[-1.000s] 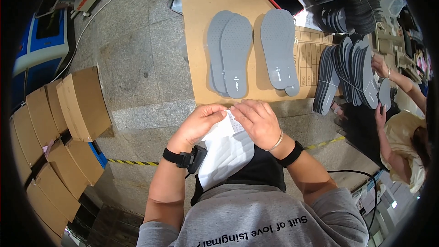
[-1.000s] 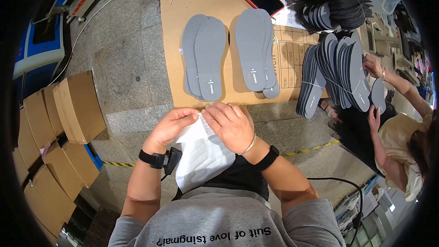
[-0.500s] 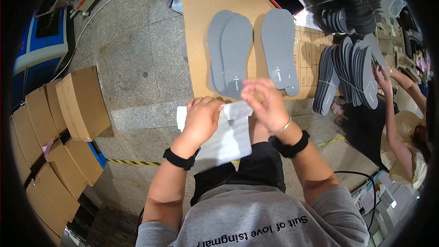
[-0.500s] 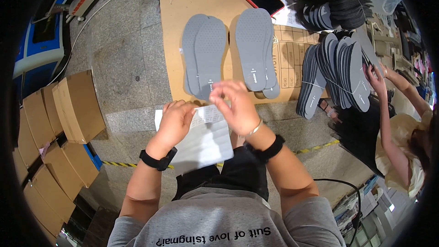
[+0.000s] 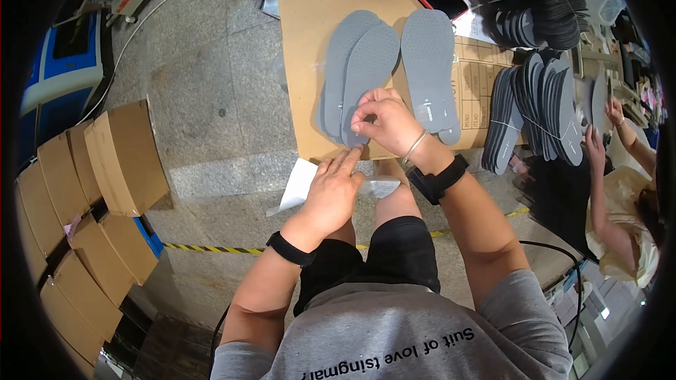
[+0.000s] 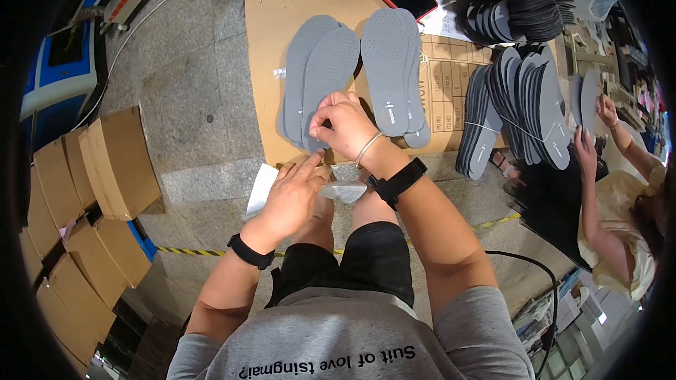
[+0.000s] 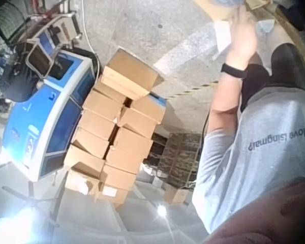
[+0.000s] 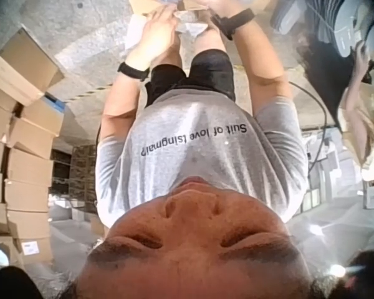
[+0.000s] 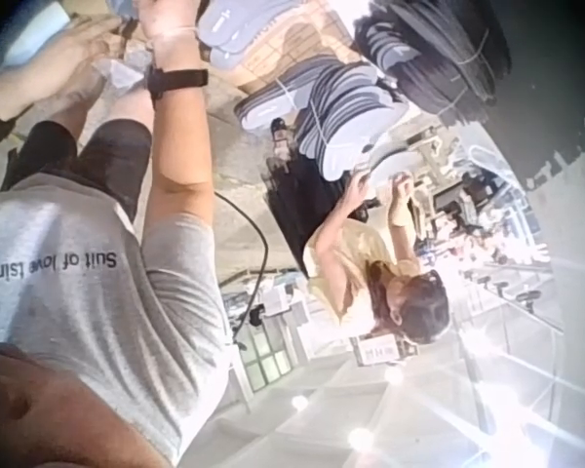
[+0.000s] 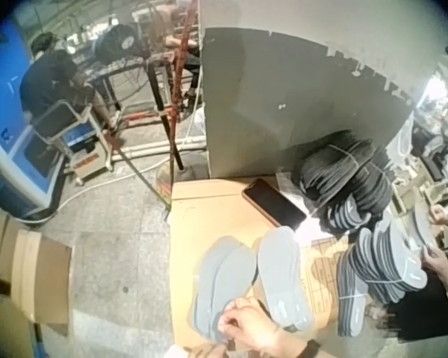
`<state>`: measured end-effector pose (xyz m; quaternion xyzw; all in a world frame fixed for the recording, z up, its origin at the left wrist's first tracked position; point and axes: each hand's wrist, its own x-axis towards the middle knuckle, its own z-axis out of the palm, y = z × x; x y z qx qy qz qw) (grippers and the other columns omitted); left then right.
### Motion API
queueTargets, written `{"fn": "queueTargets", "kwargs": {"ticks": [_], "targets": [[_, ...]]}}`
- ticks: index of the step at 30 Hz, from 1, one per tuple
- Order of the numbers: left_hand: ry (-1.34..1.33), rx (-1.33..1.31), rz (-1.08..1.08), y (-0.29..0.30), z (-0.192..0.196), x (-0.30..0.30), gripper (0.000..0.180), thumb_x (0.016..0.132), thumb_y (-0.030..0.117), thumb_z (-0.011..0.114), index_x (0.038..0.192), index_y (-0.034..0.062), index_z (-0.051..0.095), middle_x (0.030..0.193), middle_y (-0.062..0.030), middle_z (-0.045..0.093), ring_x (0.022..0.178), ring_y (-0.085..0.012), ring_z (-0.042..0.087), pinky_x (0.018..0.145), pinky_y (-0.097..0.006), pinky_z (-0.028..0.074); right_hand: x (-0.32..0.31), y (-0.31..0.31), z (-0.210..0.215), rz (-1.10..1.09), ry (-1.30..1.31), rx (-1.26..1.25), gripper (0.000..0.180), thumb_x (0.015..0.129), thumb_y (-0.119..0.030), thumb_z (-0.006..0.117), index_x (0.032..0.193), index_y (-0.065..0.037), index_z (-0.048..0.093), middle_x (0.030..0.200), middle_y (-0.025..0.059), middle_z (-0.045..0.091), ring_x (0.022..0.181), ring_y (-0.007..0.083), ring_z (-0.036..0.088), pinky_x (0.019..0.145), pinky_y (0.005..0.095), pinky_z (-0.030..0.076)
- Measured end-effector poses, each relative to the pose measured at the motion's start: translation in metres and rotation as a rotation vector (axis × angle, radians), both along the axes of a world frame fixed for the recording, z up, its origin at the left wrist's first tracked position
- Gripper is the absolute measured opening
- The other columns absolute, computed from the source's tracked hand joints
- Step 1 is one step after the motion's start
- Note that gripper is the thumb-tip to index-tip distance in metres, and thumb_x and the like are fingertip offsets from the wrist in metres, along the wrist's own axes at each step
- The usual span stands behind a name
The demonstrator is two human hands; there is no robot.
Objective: Sorting, labeling, and bagging shoe insoles in a shoe manufacturing environment.
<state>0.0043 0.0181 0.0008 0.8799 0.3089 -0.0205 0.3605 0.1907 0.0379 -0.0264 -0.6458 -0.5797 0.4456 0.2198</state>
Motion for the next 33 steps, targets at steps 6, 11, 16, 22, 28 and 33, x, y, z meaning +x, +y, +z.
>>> {"fn": "queueTargets", "kwargs": {"ticks": [6,11,16,22,28,33], "targets": [[-0.025,-0.015,0.015,-0.001,-0.002,0.002,0.015,0.073,0.003,0.052,0.085,-0.0016,0.061,0.129,-0.0199,0.043,0.121,-0.033,0.041,0.098,-0.044,0.032,-0.006,-0.005,-0.006,-0.096,0.013,0.061,0.009,0.07,-0.012,0.069,0.078,-0.009,0.067,0.093,0.0059,0.054,0.096,0.0261,0.044,0.087,0.0343,0.037],[-0.041,-0.037,0.027,0.0,0.0,0.003,0.016,0.072,0.003,0.053,0.086,-0.0007,0.062,0.127,-0.0199,0.044,0.12,-0.0323,0.042,0.097,-0.044,0.032,-0.01,-0.008,-0.007,-0.154,-0.018,0.118,0.008,0.07,-0.01,0.07,0.077,-0.01,0.067,0.092,0.0053,0.053,0.095,0.0253,0.044,0.086,0.0341,0.037],[-0.067,-0.086,0.04,0.002,0.0,0.004,0.019,0.072,0.002,0.054,0.088,0.0,0.063,0.126,-0.02,0.045,0.12,-0.0319,0.042,0.097,-0.044,0.033,-0.019,-0.011,-0.01,-0.233,-0.023,0.13,0.009,0.068,-0.008,0.071,0.075,-0.01,0.066,0.093,0.0051,0.053,0.094,0.0248,0.044,0.086,0.0334,0.036],[-0.062,-0.148,0.075,0.0,0.0,0.004,0.019,0.075,0.002,0.053,0.091,-0.0002,0.062,0.127,-0.0205,0.044,0.121,-0.0335,0.041,0.098,-0.046,0.033,-0.025,-0.01,-0.012,-0.314,-0.037,0.232,0.028,0.063,-0.008,0.074,0.088,-0.009,0.062,0.089,0.0069,0.052,0.09,0.0268,0.045,0.082,0.0352,0.04],[-0.117,-0.081,0.033,0.001,-0.002,0.005,0.02,0.076,0.003,0.053,0.094,0.0029,0.06,0.123,-0.02,0.046,0.112,-0.0354,0.046,0.094,-0.043,0.036,-0.022,-0.008,-0.016,-0.367,-0.097,0.178,0.05,0.064,-0.013,0.074,0.107,-0.005,0.05,0.1,0.0141,0.046,0.098,0.0328,0.043,0.087,0.0396,0.038],[-0.093,-0.111,0.002,0.002,0.003,0.006,0.02,0.075,0.002,0.053,0.093,0.0034,0.061,0.12,-0.0161,0.049,0.107,-0.0324,0.049,0.09,-0.042,0.038,-0.033,-0.004,-0.005,-0.445,-0.157,0.156,0.057,0.061,-0.014,0.073,0.11,-0.002,0.046,0.108,0.0212,0.039,0.101,0.0377,0.04,0.09,0.0425,0.036]]}}
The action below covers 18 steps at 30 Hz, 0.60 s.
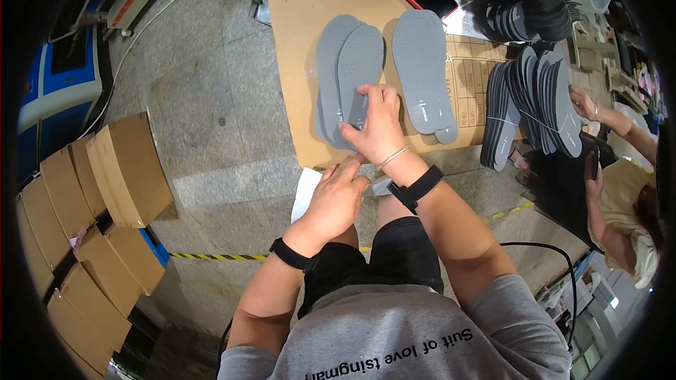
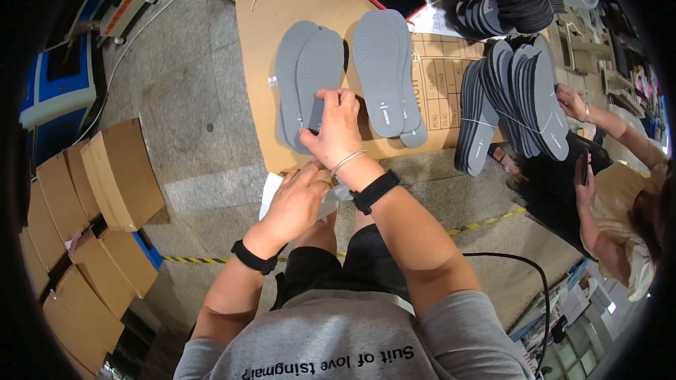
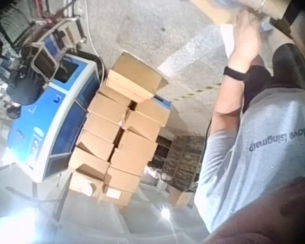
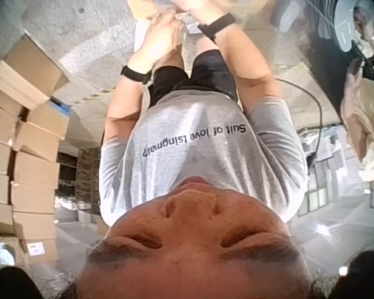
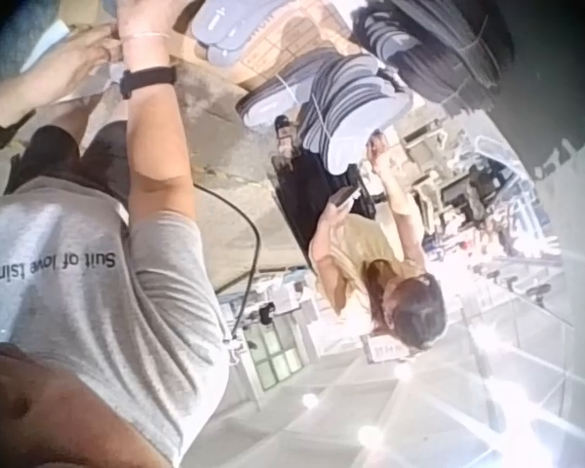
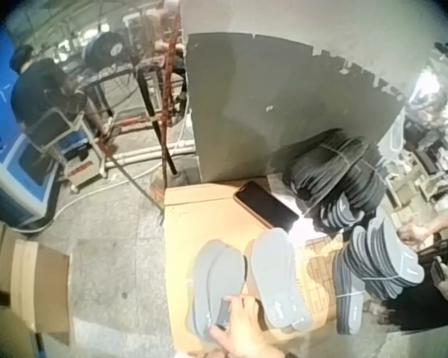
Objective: Sorting, labeling, and bagging shoe insoles in a shoe manufacturing environment.
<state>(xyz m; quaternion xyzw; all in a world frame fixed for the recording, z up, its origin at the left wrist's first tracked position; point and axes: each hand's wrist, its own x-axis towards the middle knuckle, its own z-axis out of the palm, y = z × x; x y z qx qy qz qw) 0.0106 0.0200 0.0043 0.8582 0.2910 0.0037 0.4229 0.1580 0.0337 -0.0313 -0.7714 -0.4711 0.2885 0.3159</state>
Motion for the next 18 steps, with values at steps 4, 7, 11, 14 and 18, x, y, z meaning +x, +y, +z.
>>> {"fn": "queueTargets", "kwargs": {"ticks": [4,7,11,14,18], "targets": [[0.02,-0.083,0.053,0.004,0.014,-0.007,0.017,0.075,0.001,0.051,0.089,-0.0003,0.06,0.11,-0.0157,0.054,0.107,-0.031,0.049,0.092,-0.046,0.037,0.01,-0.004,0.032,-0.04,-0.009,0.121,0.056,0.061,-0.011,0.07,0.11,-0.001,0.046,0.109,0.0207,0.04,0.102,0.0375,0.04,0.091,0.0425,0.035],[-0.066,-0.11,0.145,0.014,0.018,-0.021,0.015,0.078,0.004,0.052,0.09,0.0013,0.061,0.088,-0.0138,0.062,0.09,-0.0327,0.056,0.082,-0.043,0.041,0.044,-0.015,0.051,0.034,-0.244,0.2,0.052,0.064,-0.011,0.069,0.11,-0.002,0.047,0.11,0.0195,0.042,0.102,0.0365,0.041,0.09,0.042,0.035],[-0.066,-0.315,0.245,0.031,0.023,-0.03,0.015,0.083,0.006,0.05,0.093,-0.0003,0.06,0.079,-0.0174,0.062,0.077,-0.0354,0.058,0.071,-0.039,0.046,0.052,-0.027,0.076,0.31,-0.506,0.095,0.045,0.068,-0.017,0.07,0.108,-0.006,0.052,0.105,0.0152,0.051,0.1,0.0333,0.044,0.088,0.0396,0.035],[-0.006,-0.552,0.329,0.035,0.025,-0.033,0.016,0.084,0.008,0.05,0.094,-0.0002,0.06,0.082,-0.0177,0.062,0.076,-0.0347,0.059,0.069,-0.038,0.047,0.032,-0.043,0.062,0.584,-0.04,-0.054,0.035,0.072,-0.022,0.068,0.101,-0.008,0.057,0.093,0.012,0.057,0.095,0.0306,0.049,0.086,0.0363,0.036],[-0.068,-0.199,0.242,0.036,0.025,-0.028,0.014,0.085,0.013,0.052,0.09,0.0032,0.061,0.079,-0.0145,0.061,0.076,-0.0303,0.057,0.082,-0.038,0.038,0.021,-0.049,0.049,0.545,0.156,-0.226,0.021,0.076,-0.019,0.065,0.093,-0.008,0.06,0.082,0.0088,0.06,0.09,0.0278,0.053,0.084,0.0341,0.036]]}}
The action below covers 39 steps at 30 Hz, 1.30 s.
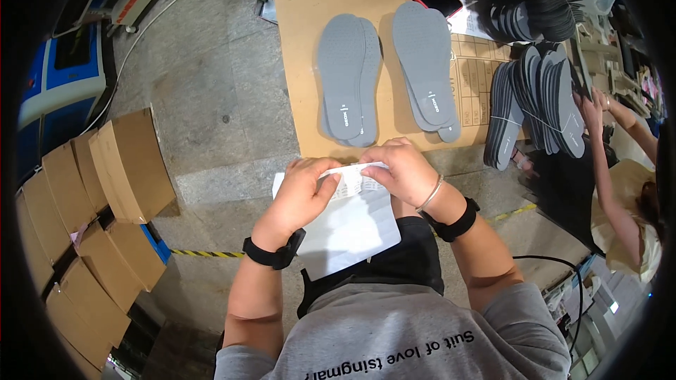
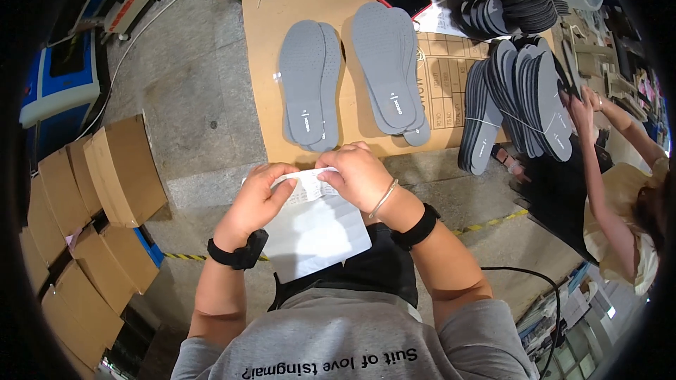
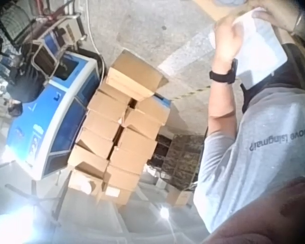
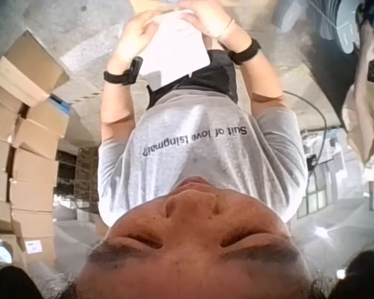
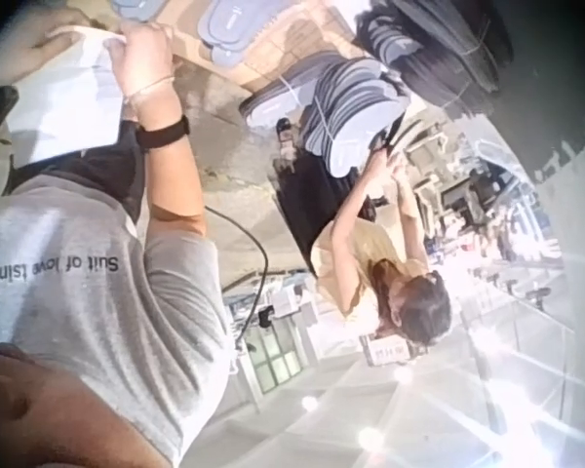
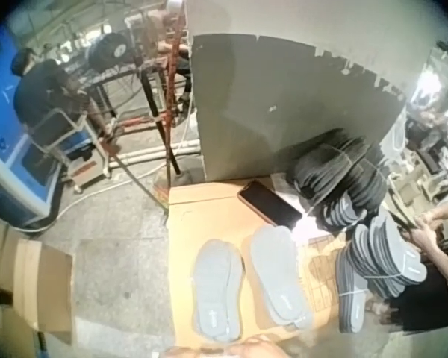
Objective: Sorting, labeling, and bagging shoe insoles in a shoe manufacturing environment.
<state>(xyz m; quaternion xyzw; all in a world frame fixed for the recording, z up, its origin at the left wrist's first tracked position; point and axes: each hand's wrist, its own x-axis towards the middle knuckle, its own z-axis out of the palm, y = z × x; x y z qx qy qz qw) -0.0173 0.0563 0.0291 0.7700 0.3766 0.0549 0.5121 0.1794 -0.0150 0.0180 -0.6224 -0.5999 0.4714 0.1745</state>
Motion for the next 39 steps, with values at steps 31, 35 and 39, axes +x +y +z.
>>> {"fn": "queueTargets", "kwargs": {"ticks": [31,35,39], "targets": [[0.154,0.214,-0.137,-0.025,-0.027,0.012,0.008,0.075,0.003,0.054,0.079,-0.0017,0.06,0.13,-0.0213,0.042,0.12,-0.0347,0.041,0.095,-0.048,0.035,0.002,0.086,-0.043,-0.049,-0.055,0.171,0.009,0.071,-0.014,0.067,0.077,-0.007,0.065,0.094,0.0091,0.057,0.096,0.0284,0.047,0.085,0.0349,0.039],[0.123,0.223,-0.116,-0.026,-0.034,0.011,0.009,0.076,0.004,0.053,0.078,-0.0023,0.059,0.131,-0.0219,0.04,0.121,-0.035,0.039,0.096,-0.049,0.034,-0.002,0.09,-0.046,-0.001,-0.096,0.15,0.009,0.07,-0.015,0.067,0.075,-0.007,0.066,0.092,0.0086,0.055,0.091,0.0276,0.045,0.084,0.0346,0.039],[0.156,0.215,-0.138,-0.024,-0.029,0.013,0.011,0.077,0.003,0.052,0.082,-0.0015,0.06,0.131,-0.0219,0.04,0.12,-0.0354,0.041,0.097,-0.049,0.033,-0.006,0.09,-0.05,0.002,-0.136,0.168,0.009,0.069,-0.014,0.068,0.075,-0.007,0.066,0.092,0.0086,0.055,0.09,0.0278,0.045,0.083,0.0343,0.039]]}}
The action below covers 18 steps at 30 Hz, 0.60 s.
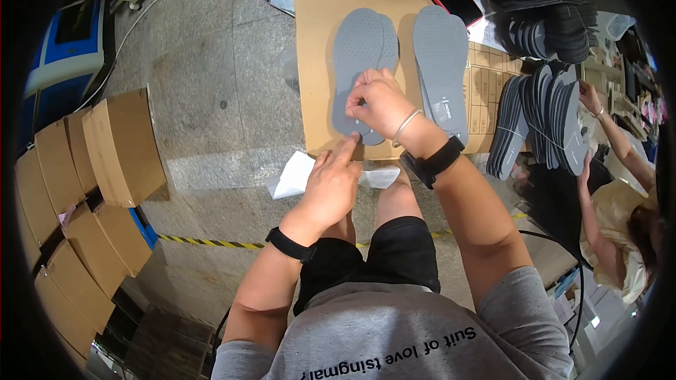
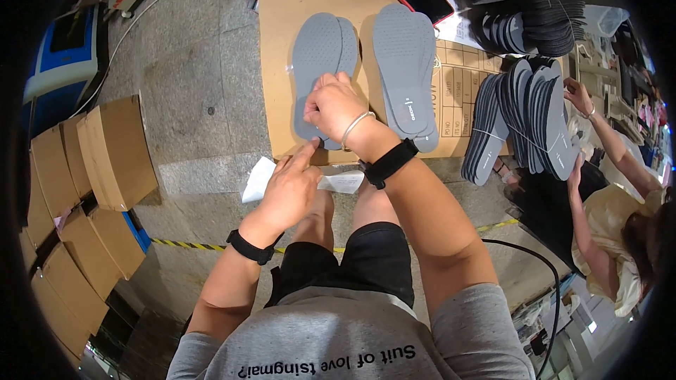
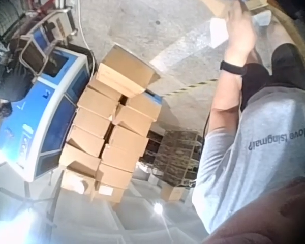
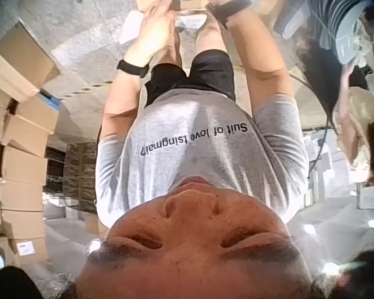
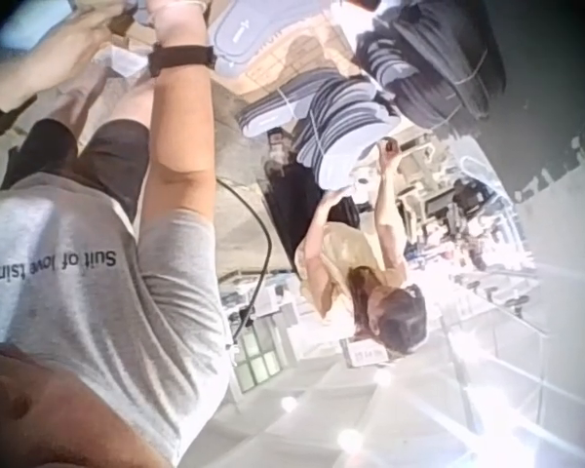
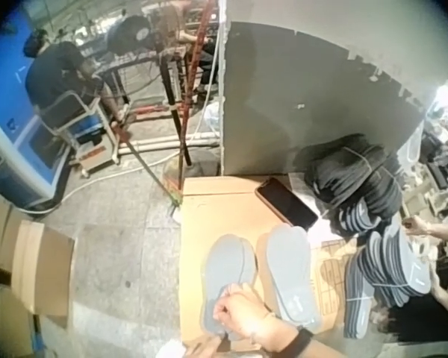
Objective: Sorting, labeling, and bagging shoe insoles in a shoe manufacturing environment.
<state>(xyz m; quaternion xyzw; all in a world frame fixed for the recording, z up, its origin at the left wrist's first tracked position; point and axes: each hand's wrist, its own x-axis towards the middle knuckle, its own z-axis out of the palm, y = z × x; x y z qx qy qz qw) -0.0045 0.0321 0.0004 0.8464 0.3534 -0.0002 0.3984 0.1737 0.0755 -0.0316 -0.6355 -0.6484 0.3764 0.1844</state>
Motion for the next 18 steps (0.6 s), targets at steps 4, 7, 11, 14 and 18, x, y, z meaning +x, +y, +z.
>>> {"fn": "queueTargets", "kwargs": {"ticks": [4,7,11,14,18], "targets": [[0.017,-0.002,-0.006,-0.001,0.002,0.003,0.012,0.078,0.002,0.051,0.084,-0.0008,0.06,0.131,-0.0219,0.04,0.118,-0.036,0.043,0.098,-0.048,0.032,-0.004,-0.005,-0.006,-0.044,-0.072,0.068,0.01,0.066,-0.011,0.07,0.073,-0.007,0.065,0.091,0.0089,0.053,0.09,0.0281,0.045,0.082,0.0343,0.04],[0.004,-0.009,0.008,-0.001,0.001,0.002,0.011,0.078,0.002,0.051,0.083,-0.0013,0.06,0.131,-0.0224,0.041,0.118,-0.036,0.042,0.098,-0.049,0.032,-0.009,-0.007,0.0,-0.062,-0.118,0.092,0.01,0.064,-0.011,0.071,0.073,-0.009,0.066,0.094,0.0079,0.054,0.093,0.0276,0.046,0.082,0.0344,0.042],[0.0,-0.01,0.007,-0.002,-0.001,0.003,0.011,0.078,0.003,0.051,0.083,-0.0016,0.06,0.13,-0.0234,0.041,0.118,-0.0361,0.042,0.098,-0.049,0.032,-0.014,-0.011,0.003,-0.062,-0.206,0.061,0.028,0.062,-0.011,0.073,0.089,-0.01,0.064,0.103,0.0085,0.051,0.097,0.0276,0.046,0.084,0.0348,0.042],[-0.002,-0.001,-0.002,-0.003,-0.002,0.004,0.012,0.078,0.003,0.051,0.083,-0.002,0.06,0.129,-0.0239,0.042,0.118,-0.0361,0.042,0.097,-0.048,0.032,-0.02,-0.012,0.002,-0.241,-0.171,0.142,0.045,0.063,-0.012,0.074,0.103,-0.008,0.055,0.104,0.0129,0.047,0.099,0.0314,0.044,0.086,0.036,0.04],[-0.007,0.001,-0.002,-0.007,0.001,0.006,0.01,0.076,0.003,0.052,0.08,-0.0027,0.059,0.123,-0.0216,0.046,0.116,-0.0348,0.043,0.096,-0.048,0.033,-0.037,-0.014,0.006,-0.341,-0.198,0.095,0.056,0.063,-0.014,0.074,0.112,-0.005,0.048,0.107,0.0167,0.045,0.102,0.0337,0.042,0.088,0.0381,0.04]]}}
